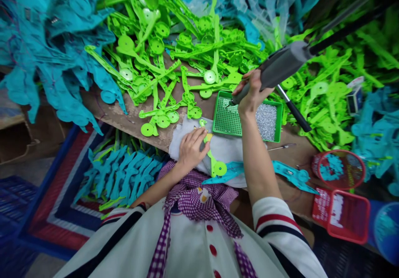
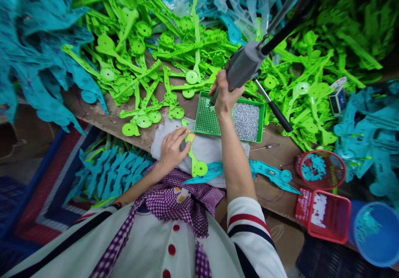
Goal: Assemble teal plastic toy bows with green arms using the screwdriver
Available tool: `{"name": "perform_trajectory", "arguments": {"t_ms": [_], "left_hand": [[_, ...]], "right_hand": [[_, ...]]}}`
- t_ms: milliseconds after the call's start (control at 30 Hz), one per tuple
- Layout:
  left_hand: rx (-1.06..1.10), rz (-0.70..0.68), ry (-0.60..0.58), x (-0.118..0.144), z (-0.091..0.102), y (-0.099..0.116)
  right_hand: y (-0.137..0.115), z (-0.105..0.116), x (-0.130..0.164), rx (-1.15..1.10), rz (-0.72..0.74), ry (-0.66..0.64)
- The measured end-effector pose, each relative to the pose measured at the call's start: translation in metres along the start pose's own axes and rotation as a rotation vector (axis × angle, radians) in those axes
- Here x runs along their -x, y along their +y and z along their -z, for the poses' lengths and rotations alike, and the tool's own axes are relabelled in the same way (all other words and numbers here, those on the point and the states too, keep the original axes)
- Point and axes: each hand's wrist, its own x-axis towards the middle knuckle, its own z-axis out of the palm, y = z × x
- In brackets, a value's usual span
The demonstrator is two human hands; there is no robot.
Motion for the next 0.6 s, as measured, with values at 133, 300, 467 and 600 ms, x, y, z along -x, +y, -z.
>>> {"name": "perform_trajectory", "arguments": {"t_ms": [133, 300, 467, 600], "left_hand": [[-0.045, 0.034, -0.062, -0.001, 0.002, 0.002], [-0.090, 0.069, -0.158, -0.005, 0.005, 0.007], [-0.091, 0.121, -0.245, -0.010, 0.009, 0.011], [-0.085, 0.112, -0.241, -0.011, 0.008, 0.012]], "right_hand": [[-0.013, 0.006, -0.004, 0.095, 0.036, -0.010], [-0.064, -0.001, 0.017, -0.004, 0.082, -0.012], [-0.070, -0.035, 0.061, -0.164, -0.062, -0.187], [-0.051, -0.046, 0.073, -0.140, -0.127, -0.224]]}}
